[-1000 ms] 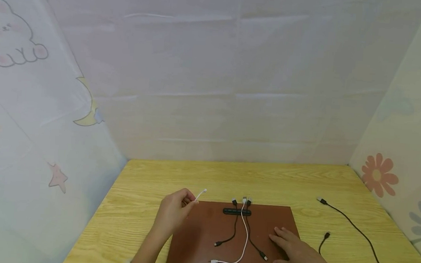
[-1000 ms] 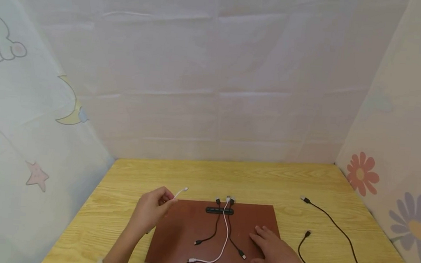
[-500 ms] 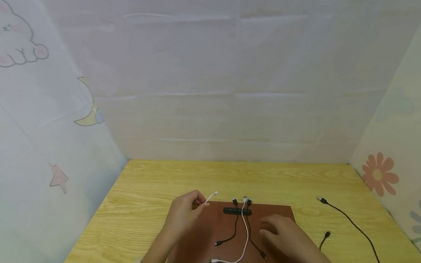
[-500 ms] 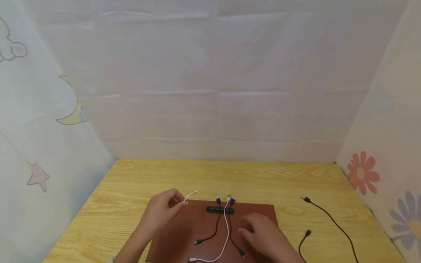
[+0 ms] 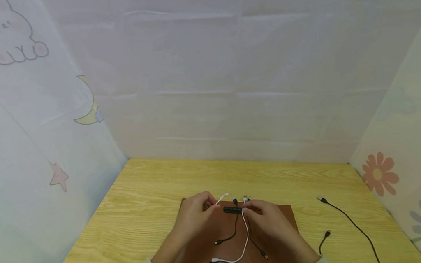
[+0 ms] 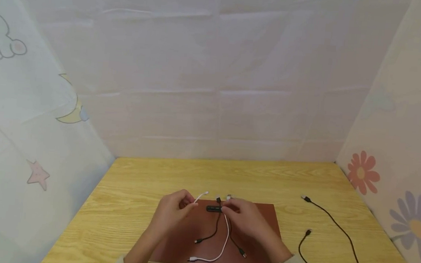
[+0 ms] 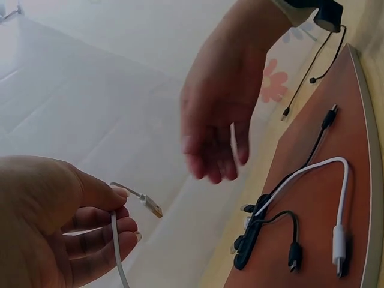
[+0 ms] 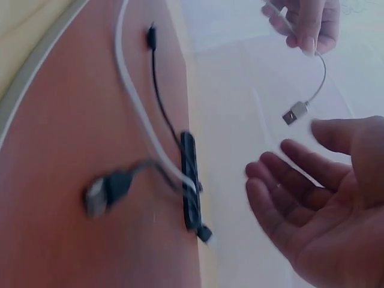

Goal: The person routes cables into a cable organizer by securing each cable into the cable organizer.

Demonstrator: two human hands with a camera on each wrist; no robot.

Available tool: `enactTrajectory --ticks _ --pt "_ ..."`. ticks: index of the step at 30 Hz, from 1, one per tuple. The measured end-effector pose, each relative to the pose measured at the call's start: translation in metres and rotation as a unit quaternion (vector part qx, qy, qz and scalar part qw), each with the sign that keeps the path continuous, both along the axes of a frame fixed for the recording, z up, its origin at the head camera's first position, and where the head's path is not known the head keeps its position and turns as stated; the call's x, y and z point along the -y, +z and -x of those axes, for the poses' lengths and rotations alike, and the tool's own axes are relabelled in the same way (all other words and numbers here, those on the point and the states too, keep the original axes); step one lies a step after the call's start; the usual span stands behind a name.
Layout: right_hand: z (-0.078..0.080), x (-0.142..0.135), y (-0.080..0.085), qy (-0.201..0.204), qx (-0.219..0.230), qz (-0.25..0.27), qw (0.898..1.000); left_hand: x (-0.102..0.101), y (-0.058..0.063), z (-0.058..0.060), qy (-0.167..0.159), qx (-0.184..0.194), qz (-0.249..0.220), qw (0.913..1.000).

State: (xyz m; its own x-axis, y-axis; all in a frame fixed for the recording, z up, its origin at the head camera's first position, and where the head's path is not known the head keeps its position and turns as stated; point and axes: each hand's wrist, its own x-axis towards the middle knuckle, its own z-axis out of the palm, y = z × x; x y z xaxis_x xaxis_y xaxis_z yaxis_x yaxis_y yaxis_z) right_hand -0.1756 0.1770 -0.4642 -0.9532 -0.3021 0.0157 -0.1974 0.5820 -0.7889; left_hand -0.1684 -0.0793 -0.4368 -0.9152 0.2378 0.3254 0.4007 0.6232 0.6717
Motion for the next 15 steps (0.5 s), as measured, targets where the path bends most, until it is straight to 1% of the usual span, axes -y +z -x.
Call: enactTrajectory --ticks 3,5,7,9,10,15 --pt "0.008 0.010 0.001 0.019 0.034 0.073 0.997 -0.004 -0.001 -0.001 -0.001 -0.003 0.012 0.9999" --pt "0.014 0.015 0.001 0.041 0.060 0.119 0.990 -0.006 -0.001 -0.001 -0.005 -0.007 0.019 0.9998" --pt "0.020 0.020 0.001 0.062 0.089 0.160 0.981 -0.009 -0.002 -0.002 -0.013 -0.012 0.022 0.9996" --pt "0.025 0.024 0.000 0.068 0.107 0.188 0.974 -0.011 -0.003 -0.002 -0.021 -0.017 0.022 0.9994" --pt "0.028 0.025 -0.001 0.066 0.113 0.196 0.972 -0.012 -0.004 -0.002 -0.025 -0.019 0.023 0.9992" --pt "0.033 0.030 -0.004 0.035 0.136 0.211 0.967 -0.015 -0.007 -0.003 -0.038 -0.031 0.045 0.9978"
